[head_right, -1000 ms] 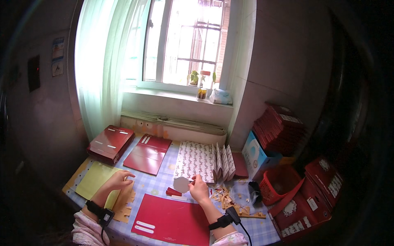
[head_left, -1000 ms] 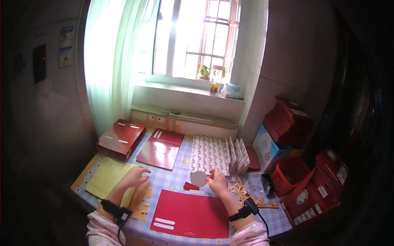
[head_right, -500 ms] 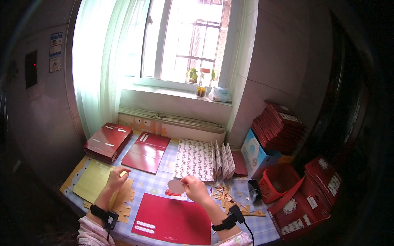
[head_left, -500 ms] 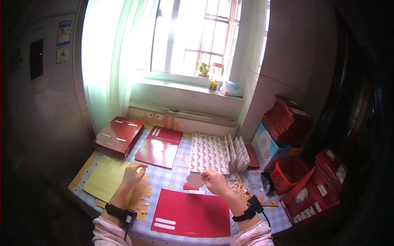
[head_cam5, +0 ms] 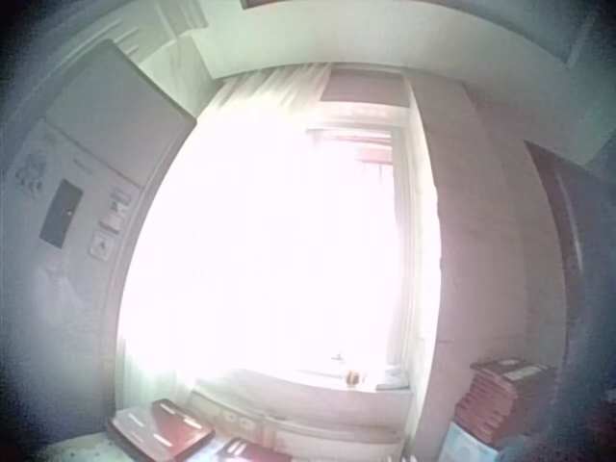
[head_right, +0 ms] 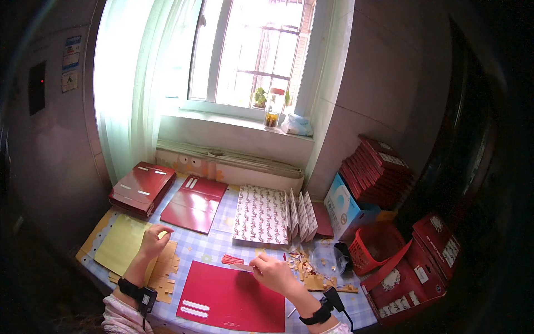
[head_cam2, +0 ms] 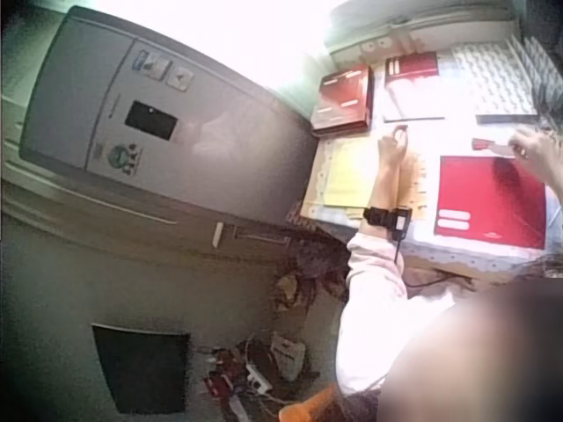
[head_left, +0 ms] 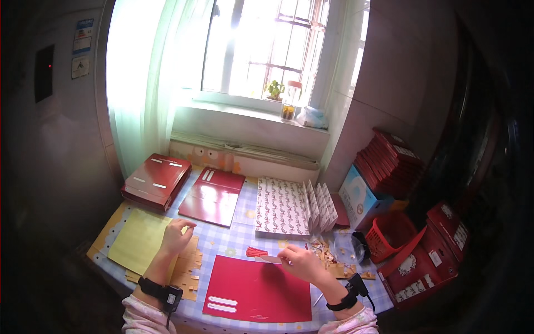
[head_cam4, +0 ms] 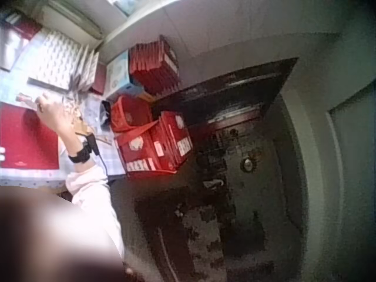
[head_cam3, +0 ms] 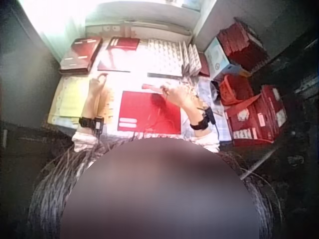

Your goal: The person is crafting cards by folding patterned paper, cutting out circular decorations, and assembling card components.

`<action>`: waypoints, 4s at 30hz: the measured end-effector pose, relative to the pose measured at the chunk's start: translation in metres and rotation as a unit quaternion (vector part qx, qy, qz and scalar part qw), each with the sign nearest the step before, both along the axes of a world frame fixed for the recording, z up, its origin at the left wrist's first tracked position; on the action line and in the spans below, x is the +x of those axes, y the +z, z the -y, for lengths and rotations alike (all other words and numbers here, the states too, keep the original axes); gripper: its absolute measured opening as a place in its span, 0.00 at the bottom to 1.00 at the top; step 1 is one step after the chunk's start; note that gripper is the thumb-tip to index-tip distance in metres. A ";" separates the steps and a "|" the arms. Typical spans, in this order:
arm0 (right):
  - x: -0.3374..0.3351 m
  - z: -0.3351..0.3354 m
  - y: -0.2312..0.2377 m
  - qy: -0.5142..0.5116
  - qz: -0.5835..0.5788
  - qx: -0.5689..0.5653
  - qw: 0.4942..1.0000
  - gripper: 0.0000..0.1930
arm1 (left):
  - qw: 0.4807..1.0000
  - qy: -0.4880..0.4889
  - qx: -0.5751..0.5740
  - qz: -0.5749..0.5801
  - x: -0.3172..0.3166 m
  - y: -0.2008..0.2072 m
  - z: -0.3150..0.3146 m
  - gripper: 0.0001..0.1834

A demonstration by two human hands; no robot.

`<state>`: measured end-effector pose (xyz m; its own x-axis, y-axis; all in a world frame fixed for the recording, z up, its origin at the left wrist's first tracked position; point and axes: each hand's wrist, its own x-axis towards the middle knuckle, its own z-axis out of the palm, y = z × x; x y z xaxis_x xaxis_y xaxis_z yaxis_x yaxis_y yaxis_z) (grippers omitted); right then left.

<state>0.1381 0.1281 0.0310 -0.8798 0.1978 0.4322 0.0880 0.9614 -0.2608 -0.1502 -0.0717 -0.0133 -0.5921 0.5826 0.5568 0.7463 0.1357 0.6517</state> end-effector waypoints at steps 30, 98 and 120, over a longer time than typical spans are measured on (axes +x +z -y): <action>-0.018 0.003 -0.034 0.104 -0.020 0.163 0.981 0.04 | 1.000 -0.010 -0.018 -0.019 -0.002 -0.003 -0.001 0.06; -0.162 0.110 -0.035 0.182 0.160 -0.219 0.945 0.10 | 0.896 -0.168 -0.058 0.408 -0.018 -0.020 0.014 0.10; -0.120 0.061 -0.012 0.104 -0.294 0.194 0.930 0.08 | 0.868 -0.277 0.079 0.405 0.033 0.000 -0.003 0.07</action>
